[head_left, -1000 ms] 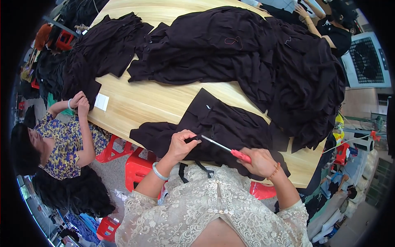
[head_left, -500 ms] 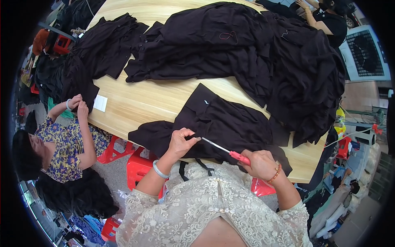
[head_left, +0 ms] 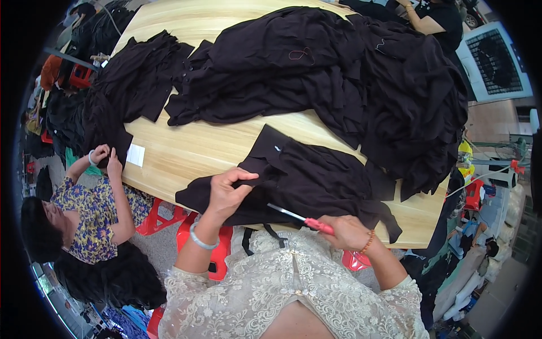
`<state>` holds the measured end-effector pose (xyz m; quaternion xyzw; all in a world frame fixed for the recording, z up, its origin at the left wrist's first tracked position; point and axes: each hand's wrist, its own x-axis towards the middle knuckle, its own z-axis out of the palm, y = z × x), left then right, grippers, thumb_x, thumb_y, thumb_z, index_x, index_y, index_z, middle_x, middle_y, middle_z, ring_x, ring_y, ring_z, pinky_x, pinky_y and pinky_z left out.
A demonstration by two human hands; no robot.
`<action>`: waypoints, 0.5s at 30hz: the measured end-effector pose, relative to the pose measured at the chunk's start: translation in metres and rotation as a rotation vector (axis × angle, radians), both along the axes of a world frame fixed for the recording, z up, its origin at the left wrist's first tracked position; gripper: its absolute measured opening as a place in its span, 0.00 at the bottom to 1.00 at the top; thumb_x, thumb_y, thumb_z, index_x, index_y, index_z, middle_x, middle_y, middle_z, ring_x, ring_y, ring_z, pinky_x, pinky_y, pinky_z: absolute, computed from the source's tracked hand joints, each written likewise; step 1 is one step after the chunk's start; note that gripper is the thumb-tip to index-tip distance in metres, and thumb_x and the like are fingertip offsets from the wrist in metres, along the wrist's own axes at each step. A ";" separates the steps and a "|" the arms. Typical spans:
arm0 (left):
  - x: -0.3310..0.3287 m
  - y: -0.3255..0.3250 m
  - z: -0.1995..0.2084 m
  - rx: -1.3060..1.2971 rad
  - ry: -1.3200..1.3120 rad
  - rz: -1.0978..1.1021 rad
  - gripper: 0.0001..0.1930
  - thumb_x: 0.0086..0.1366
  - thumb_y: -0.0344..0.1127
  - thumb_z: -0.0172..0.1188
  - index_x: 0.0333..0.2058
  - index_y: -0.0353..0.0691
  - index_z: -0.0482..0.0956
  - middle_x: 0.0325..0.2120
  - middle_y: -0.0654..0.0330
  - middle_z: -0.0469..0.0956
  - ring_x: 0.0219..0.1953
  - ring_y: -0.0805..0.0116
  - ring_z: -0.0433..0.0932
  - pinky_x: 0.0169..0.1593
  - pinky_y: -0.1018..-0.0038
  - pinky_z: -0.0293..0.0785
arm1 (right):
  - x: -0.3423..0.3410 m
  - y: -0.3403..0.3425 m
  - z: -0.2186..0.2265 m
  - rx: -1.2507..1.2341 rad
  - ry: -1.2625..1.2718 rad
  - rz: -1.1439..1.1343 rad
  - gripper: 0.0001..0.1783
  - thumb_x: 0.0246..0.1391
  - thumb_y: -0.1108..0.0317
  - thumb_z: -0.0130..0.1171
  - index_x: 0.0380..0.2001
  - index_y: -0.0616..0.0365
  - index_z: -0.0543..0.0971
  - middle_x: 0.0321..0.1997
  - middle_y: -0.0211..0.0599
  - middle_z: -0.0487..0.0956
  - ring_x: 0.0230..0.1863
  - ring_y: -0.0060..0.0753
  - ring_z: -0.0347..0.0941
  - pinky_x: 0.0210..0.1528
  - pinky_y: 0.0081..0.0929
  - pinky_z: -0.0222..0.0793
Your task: Trimming loose threads from pieces of black fabric using scissors in a workshop environment.
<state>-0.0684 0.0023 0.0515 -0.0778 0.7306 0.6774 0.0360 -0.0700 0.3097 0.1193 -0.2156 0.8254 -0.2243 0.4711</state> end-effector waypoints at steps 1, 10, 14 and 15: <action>-0.011 -0.004 0.025 -0.006 0.074 -0.023 0.12 0.48 0.17 0.59 0.32 0.34 0.84 0.28 0.58 0.81 0.33 0.69 0.78 0.41 0.77 0.72 | 0.004 -0.002 -0.011 -0.106 -0.026 -0.007 0.20 0.53 0.58 0.59 0.48 0.53 0.74 0.40 0.51 0.79 0.43 0.52 0.76 0.45 0.43 0.71; -0.100 -0.076 0.150 0.044 0.687 0.021 0.10 0.52 0.15 0.59 0.35 0.31 0.79 0.31 0.53 0.78 0.34 0.67 0.77 0.40 0.77 0.72 | -0.065 0.049 -0.098 -0.040 0.956 -0.157 0.21 0.52 0.63 0.54 0.47 0.60 0.77 0.50 0.52 0.77 0.56 0.55 0.69 0.63 0.43 0.61; -0.146 -0.119 0.150 0.015 0.733 0.223 0.08 0.59 0.19 0.60 0.38 0.30 0.79 0.37 0.56 0.80 0.40 0.71 0.78 0.49 0.78 0.72 | -0.166 0.081 -0.041 0.316 1.320 0.241 0.22 0.51 0.68 0.49 0.47 0.68 0.76 0.54 0.64 0.72 0.57 0.60 0.68 0.64 0.55 0.58; -0.163 -0.127 0.145 0.012 0.725 0.339 0.09 0.59 0.19 0.60 0.40 0.30 0.79 0.39 0.56 0.80 0.41 0.72 0.78 0.50 0.79 0.72 | -0.196 0.096 -0.031 0.266 1.480 0.286 0.23 0.51 0.68 0.49 0.49 0.68 0.75 0.54 0.63 0.73 0.57 0.60 0.69 0.64 0.52 0.59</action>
